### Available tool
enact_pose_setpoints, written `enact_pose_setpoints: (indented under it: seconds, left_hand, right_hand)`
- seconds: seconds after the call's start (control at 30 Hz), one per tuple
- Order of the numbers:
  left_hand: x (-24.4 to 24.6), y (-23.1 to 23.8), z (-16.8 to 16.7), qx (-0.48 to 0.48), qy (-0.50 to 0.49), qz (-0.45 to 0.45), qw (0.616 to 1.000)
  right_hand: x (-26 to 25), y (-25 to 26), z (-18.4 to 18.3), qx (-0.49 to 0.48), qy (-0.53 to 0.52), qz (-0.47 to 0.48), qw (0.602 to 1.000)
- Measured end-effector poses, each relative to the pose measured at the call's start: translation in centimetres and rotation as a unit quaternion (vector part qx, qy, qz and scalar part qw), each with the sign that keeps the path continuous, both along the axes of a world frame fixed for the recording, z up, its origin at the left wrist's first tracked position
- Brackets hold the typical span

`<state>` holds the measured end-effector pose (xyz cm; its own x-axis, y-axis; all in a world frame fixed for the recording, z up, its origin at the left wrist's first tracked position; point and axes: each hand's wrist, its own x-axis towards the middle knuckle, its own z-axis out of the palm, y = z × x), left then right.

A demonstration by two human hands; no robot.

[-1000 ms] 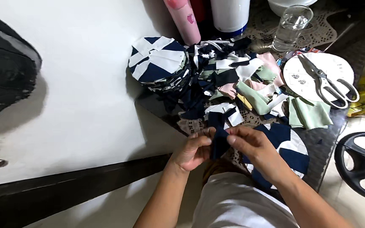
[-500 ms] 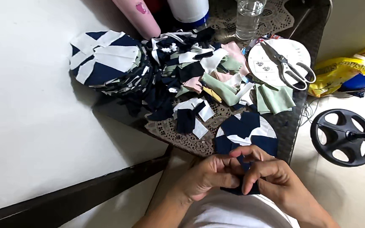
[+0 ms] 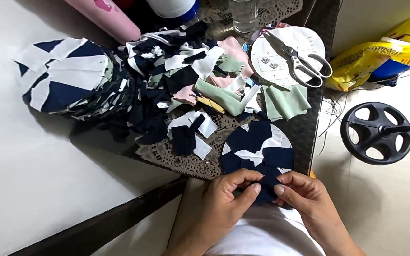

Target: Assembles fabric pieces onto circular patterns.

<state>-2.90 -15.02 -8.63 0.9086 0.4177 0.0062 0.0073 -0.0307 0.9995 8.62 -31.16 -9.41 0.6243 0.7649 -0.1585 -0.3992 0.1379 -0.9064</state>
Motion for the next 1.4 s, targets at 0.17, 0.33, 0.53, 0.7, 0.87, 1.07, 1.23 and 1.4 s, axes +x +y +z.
enact_pose_setpoints:
  seconds: [0.17, 0.33, 0.53, 0.7, 0.87, 1.07, 1.23, 1.4]
  left_hand:
    - [2.5, 0.1, -0.1, 0.117, 0.053, 0.013, 0.992]
    - [5.8, 0.8, -0.3, 0.317, 0.142, 0.053, 0.936]
    - [8.1, 1.2, -0.4, 0.397, 0.184, 0.048, 0.898]
    - [9.2, 1.1, -1.0, 0.446, 0.161, 0.060, 0.879]
    - [9.7, 1.2, -1.2, 0.474, 0.159, 0.063, 0.864]
    - [9.9, 1.4, -1.3, 0.480, 0.174, 0.054, 0.858]
    - [10.0, 1.5, -1.3, 0.473, 0.182, 0.048, 0.861]
    - [10.2, 1.6, -1.2, 0.473, 0.186, 0.049, 0.860]
  right_hand:
    - [1.5, 0.6, 0.0, -0.124, -0.263, -0.038, 0.956]
    - [4.1, 2.4, -0.4, -0.254, -0.442, -0.058, 0.859]
    - [5.5, 3.5, -0.2, -0.359, -0.520, -0.055, 0.773]
    - [6.2, 3.8, -0.4, -0.398, -0.542, -0.052, 0.739]
    - [6.6, 3.9, -0.6, -0.409, -0.539, -0.042, 0.735]
    - [7.0, 4.0, -0.5, -0.410, -0.527, -0.034, 0.743]
    - [7.3, 4.1, -0.6, -0.403, -0.529, -0.034, 0.746]
    - [7.8, 3.4, -0.5, -0.383, -0.500, -0.044, 0.776]
